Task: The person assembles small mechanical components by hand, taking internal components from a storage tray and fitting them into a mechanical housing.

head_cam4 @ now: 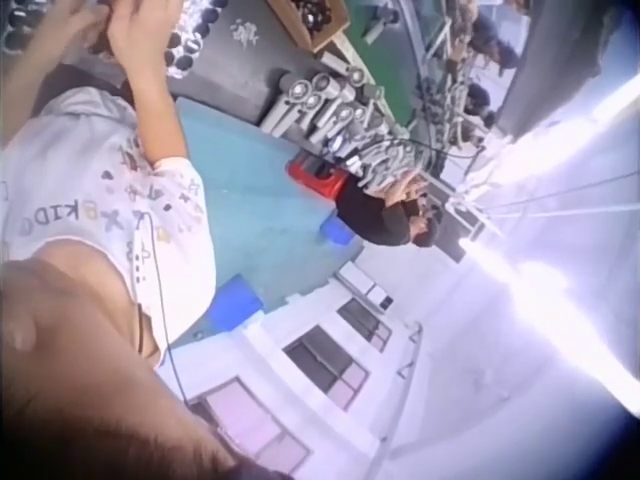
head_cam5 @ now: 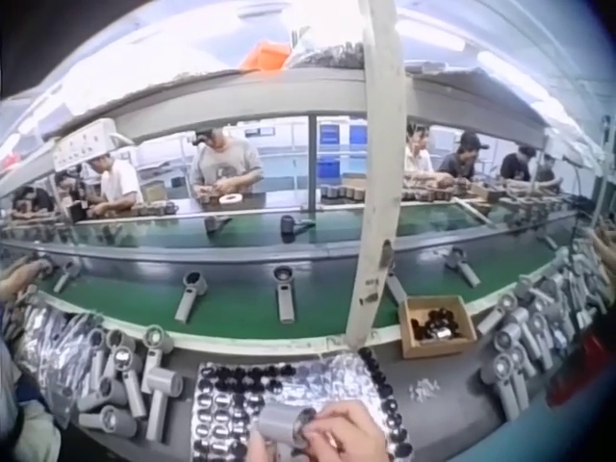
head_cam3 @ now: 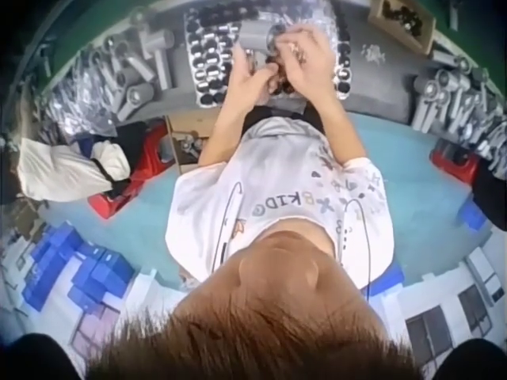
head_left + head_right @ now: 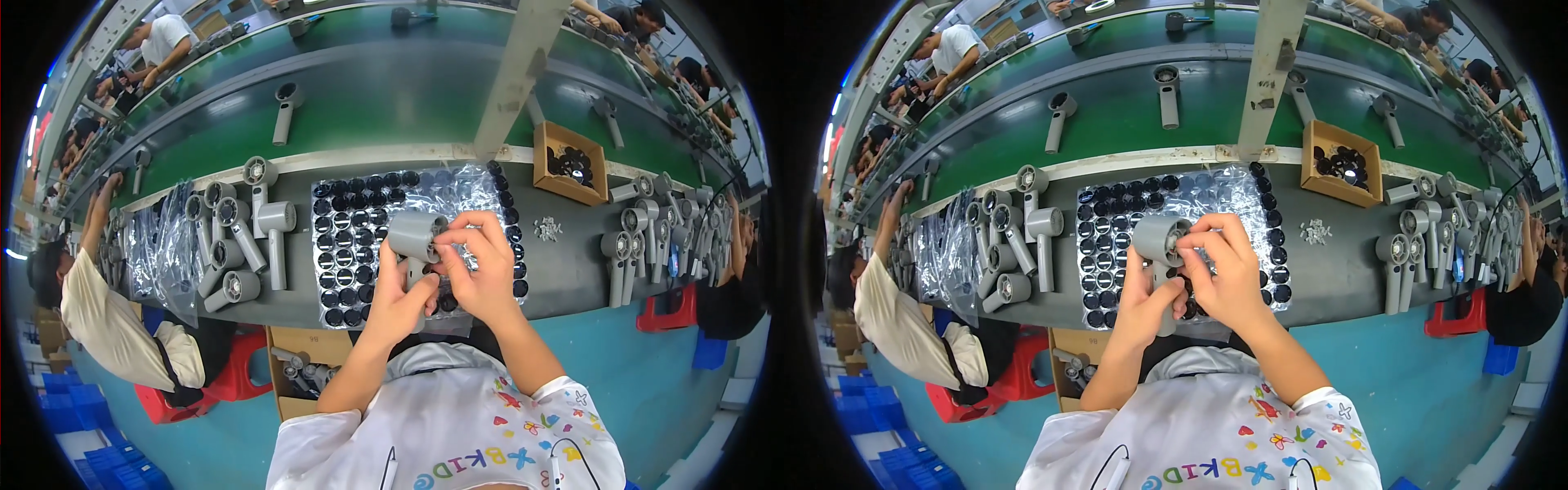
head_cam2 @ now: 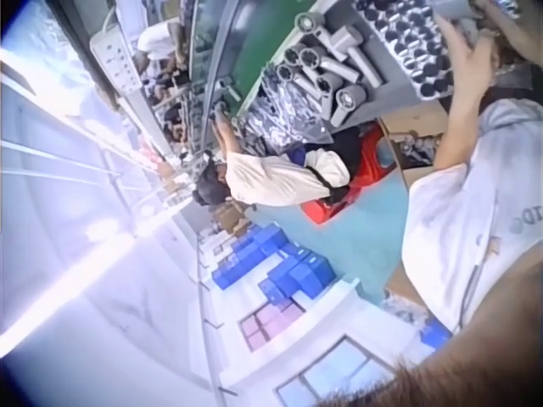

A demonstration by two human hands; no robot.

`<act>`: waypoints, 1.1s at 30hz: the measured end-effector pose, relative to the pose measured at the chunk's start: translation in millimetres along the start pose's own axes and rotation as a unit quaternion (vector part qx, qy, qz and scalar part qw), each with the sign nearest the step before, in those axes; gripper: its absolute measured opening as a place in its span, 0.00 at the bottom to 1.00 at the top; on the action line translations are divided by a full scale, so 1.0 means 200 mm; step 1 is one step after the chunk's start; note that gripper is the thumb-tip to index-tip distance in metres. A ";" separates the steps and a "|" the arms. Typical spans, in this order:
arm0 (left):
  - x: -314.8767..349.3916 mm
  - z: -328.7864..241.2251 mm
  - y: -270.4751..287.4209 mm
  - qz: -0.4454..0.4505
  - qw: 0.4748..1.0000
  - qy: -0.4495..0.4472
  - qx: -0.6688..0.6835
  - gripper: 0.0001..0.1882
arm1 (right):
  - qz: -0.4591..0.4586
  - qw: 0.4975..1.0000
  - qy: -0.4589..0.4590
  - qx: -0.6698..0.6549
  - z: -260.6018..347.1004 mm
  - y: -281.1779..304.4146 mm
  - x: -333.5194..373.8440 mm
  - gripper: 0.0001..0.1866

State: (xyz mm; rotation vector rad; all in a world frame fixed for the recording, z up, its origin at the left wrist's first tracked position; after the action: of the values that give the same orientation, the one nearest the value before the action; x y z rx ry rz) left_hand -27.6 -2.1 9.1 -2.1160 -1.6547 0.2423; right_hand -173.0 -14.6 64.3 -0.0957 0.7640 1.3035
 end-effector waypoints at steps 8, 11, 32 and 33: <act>0.01 0.00 -0.01 -0.026 0.998 0.013 0.049 0.33 | 0.062 0.997 0.024 -0.030 0.00 0.01 0.01 0.07; 0.02 0.01 0.00 -0.023 0.999 0.005 0.030 0.33 | 0.079 0.996 0.035 -0.023 0.00 0.01 0.00 0.08; 0.01 0.01 -0.01 0.002 0.999 0.023 0.041 0.34 | 0.118 0.981 -0.088 -0.124 -0.04 0.03 -0.02 0.07; 0.01 0.02 0.00 0.000 0.999 0.026 0.039 0.34 | 0.123 0.979 -0.094 -0.129 -0.04 0.03 -0.01 0.07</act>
State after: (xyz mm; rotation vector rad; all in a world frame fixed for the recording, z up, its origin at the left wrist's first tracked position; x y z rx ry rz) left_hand -28.7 1.1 6.9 -2.0479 -1.5888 0.2463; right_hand -182.5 -19.5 61.2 -0.0867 0.4513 1.6196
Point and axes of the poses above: each hand's wrist, its own x-axis away from the middle knuckle, its own y-axis out of the back of the hand, z = x × y, the point moved 4 cm from there along -x, towards the middle knuckle, and after that the axes turned 4 degrees about -z, right-handed, at the moved point
